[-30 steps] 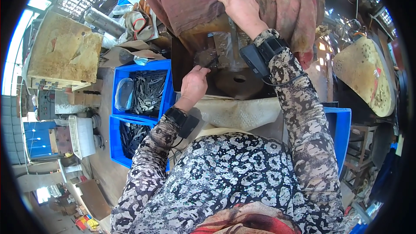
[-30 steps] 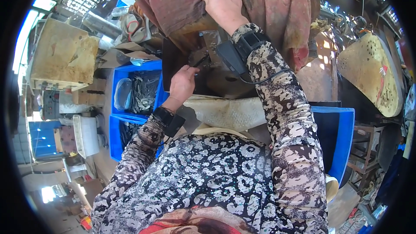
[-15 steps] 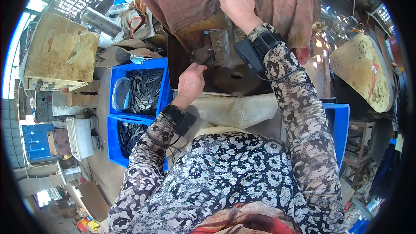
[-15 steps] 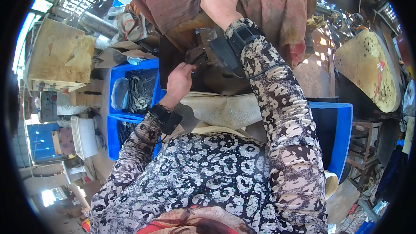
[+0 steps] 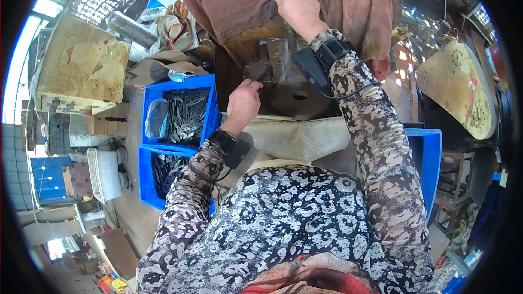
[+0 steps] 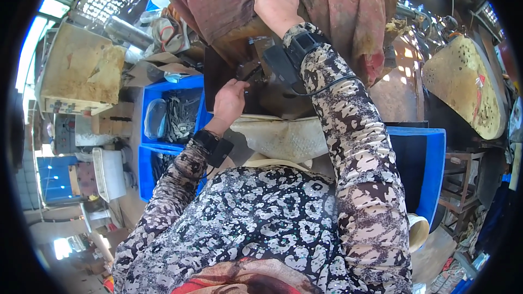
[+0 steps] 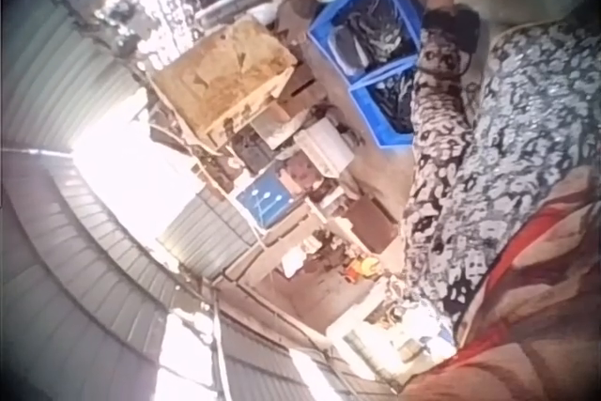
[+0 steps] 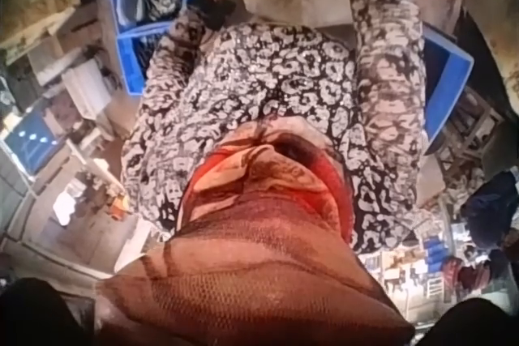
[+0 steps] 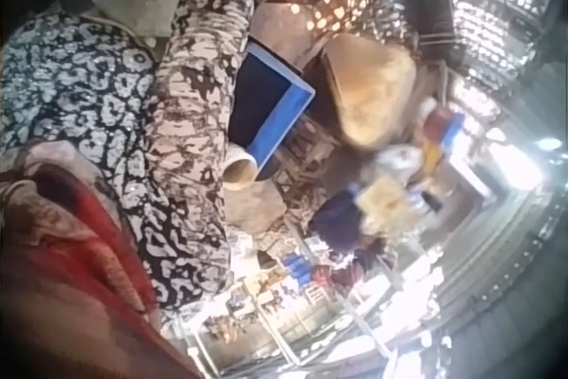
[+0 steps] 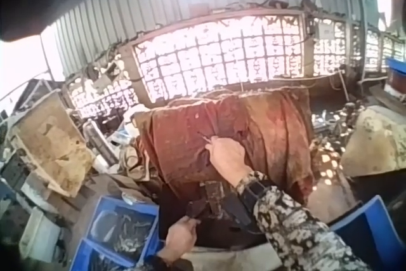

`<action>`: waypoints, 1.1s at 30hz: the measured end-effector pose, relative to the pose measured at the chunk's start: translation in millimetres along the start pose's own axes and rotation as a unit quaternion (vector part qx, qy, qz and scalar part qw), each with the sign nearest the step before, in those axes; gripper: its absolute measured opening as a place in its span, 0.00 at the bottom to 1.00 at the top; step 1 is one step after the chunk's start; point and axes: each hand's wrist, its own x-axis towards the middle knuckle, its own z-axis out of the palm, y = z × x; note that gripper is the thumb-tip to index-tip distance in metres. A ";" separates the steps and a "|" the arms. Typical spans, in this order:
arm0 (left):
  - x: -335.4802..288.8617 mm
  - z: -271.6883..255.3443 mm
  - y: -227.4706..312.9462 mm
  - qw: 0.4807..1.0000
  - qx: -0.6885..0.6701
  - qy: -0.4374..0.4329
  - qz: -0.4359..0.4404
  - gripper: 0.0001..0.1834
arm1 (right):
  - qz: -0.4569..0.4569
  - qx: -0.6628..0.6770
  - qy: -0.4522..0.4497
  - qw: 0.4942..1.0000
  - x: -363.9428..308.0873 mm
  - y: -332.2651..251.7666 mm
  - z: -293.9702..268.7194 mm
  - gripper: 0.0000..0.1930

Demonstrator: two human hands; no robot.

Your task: Polishing small metal components using a stationary grinding machine.

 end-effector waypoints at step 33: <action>-6.4 -0.4 -4.1 0.996 -0.052 -0.034 0.064 0.11 | 0.014 -0.067 -0.046 0.997 3.8 0.1 -7.3 0.19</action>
